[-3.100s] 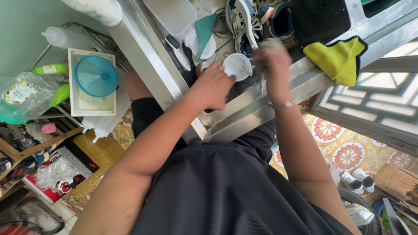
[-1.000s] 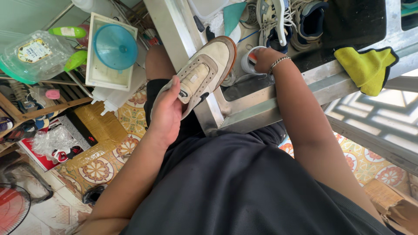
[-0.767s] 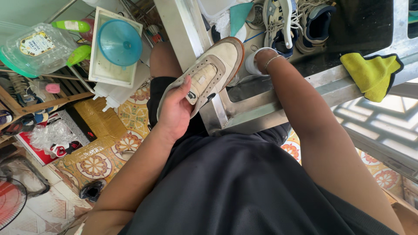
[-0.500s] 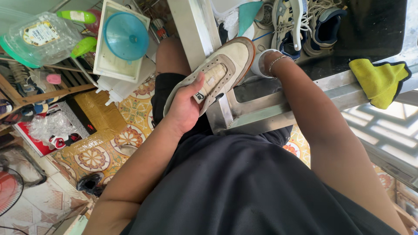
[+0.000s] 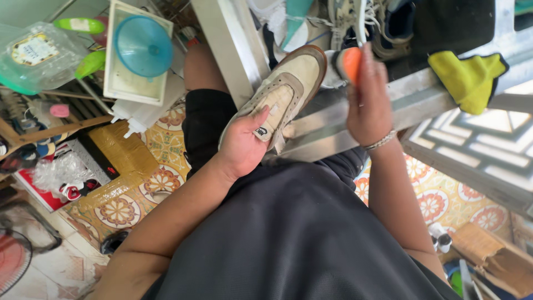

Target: The person scrubs the sole of a sneaker with a white block, rinses the block under a tap, and then scrubs the upper part of the sneaker with an orange brush. The person also adjusts the shoelaces and rinses the shoe under running water.

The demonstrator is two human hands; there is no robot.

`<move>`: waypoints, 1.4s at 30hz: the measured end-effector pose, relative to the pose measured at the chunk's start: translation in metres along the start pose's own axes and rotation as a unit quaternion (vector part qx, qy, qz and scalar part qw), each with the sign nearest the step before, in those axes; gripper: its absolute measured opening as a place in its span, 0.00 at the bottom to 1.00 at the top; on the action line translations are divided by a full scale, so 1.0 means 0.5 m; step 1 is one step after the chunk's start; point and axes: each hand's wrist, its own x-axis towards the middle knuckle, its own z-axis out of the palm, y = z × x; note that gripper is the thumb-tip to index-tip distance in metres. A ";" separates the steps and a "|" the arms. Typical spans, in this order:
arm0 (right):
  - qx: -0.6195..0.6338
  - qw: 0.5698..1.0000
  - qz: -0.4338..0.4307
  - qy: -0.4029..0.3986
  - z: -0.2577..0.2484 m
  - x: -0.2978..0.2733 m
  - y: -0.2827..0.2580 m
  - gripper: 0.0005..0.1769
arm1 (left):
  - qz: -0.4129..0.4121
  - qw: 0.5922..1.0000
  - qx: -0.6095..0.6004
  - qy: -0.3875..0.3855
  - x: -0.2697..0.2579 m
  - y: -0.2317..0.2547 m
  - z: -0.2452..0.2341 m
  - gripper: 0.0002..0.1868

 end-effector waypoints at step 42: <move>0.011 0.974 -0.225 0.005 0.061 -0.054 -0.048 0.28 | -0.077 0.982 -0.093 -0.147 0.059 -0.057 -0.014 0.30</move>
